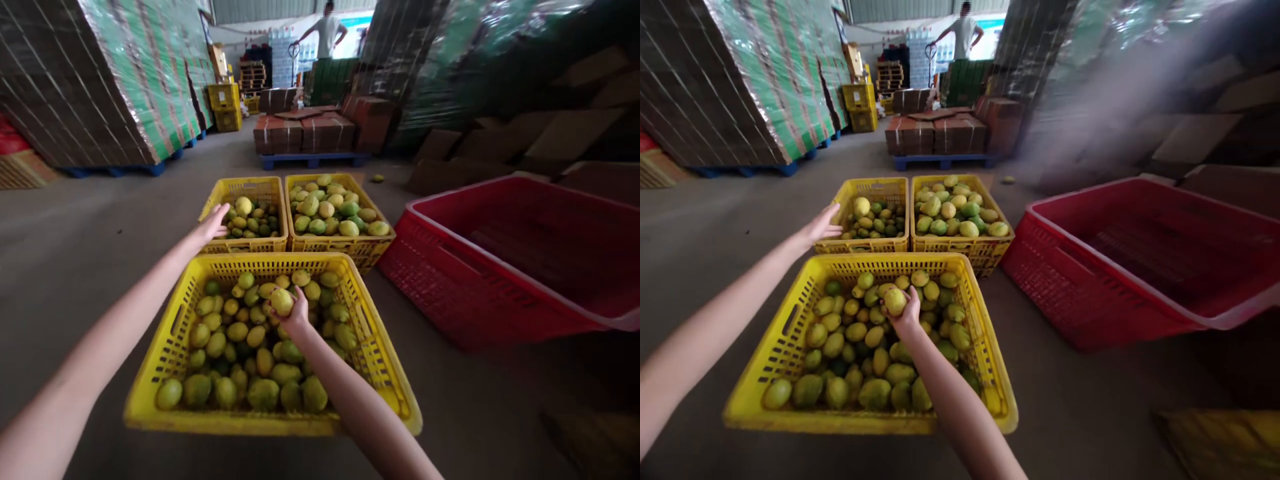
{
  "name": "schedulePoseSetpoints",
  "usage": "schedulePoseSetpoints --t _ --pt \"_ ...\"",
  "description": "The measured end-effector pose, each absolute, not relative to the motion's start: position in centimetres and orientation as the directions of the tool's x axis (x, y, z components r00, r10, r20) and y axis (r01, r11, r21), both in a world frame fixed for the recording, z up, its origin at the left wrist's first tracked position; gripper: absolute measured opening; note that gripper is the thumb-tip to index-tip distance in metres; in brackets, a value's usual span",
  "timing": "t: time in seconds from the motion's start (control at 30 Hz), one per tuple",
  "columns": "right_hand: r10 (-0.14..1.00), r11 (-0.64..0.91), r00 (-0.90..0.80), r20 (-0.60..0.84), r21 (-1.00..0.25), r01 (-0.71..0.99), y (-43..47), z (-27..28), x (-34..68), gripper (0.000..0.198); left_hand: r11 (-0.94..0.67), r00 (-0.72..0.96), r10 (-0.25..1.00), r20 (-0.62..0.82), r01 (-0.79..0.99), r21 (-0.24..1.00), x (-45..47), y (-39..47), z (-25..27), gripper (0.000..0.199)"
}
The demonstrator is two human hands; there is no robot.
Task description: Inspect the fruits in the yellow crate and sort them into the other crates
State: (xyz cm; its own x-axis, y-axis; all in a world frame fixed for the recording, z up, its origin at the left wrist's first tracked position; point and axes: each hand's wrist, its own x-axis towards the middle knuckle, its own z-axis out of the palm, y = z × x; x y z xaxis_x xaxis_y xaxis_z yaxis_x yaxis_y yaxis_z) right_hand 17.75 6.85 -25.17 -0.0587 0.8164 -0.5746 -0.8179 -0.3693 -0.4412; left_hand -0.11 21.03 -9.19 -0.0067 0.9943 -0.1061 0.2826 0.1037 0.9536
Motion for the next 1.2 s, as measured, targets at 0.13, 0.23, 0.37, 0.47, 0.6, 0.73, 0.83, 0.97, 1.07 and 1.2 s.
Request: schedulePoseSetpoints --t 0.13,0.23,0.37,0.47,0.6,0.73,0.83,0.97,1.07,1.2 --pt "0.730 -0.405 -0.036 -0.683 -0.390 -0.827 6.8 -25.5 17.3 0.036 -0.031 0.069 0.998 -0.006 0.525 0.851 -2.7 19.3 -12.3 0.025" --pt "0.729 -0.445 -0.022 -0.685 -0.448 -0.775 6.6 -25.4 17.4 0.032 -0.058 0.076 0.997 -0.016 0.867 0.494 -5.7 15.8 -17.6 0.057" --pt "0.728 -0.457 0.015 -0.685 -0.502 -0.734 6.5 -25.4 18.0 0.025 -0.193 0.185 0.971 0.153 0.981 0.038 -10.4 13.0 -22.9 0.071" --pt "0.737 -0.415 0.089 -0.670 -0.552 -0.723 6.8 -25.4 19.3 0.020 -0.300 0.301 0.930 0.213 0.953 -0.034 -12.6 12.5 -24.6 0.069" --pt "0.826 -0.313 0.329 -0.457 -0.858 -0.407 8.7 -24.5 23.4 0.014 -0.331 0.331 0.904 0.272 0.942 -0.047 -13.0 12.6 -25.0 0.067" --pt "0.834 -0.166 0.527 -0.164 -0.985 -0.043 13.2 -20.9 30.3 0.008 -0.335 0.337 0.905 0.260 0.941 -0.053 -12.7 12.6 -25.1 0.062" --pt "0.814 -0.074 0.574 0.088 -0.965 0.253 17.5 -17.1 35.0 0.023 -0.324 0.322 0.916 0.238 0.946 -0.035 -12.6 12.4 -25.2 0.056" --pt "0.886 -0.087 0.373 0.274 -0.693 0.716 21.8 -15.2 38.3 0.042 -0.301 0.296 0.931 0.212 0.954 -0.009 -12.5 12.2 -24.9 0.051" --pt "0.942 -0.148 0.278 0.190 -0.510 0.847 22.9 -16.8 38.8 0.047 -0.296 0.293 0.936 0.192 0.955 -0.018 -12.2 12.0 -24.5 0.051" --pt "0.946 -0.215 0.297 0.127 -0.440 0.872 22.4 -19.0 38.3 0.055 -0.289 0.292 0.941 0.174 0.956 -0.039 -12.0 12.0 -24.2 0.050"
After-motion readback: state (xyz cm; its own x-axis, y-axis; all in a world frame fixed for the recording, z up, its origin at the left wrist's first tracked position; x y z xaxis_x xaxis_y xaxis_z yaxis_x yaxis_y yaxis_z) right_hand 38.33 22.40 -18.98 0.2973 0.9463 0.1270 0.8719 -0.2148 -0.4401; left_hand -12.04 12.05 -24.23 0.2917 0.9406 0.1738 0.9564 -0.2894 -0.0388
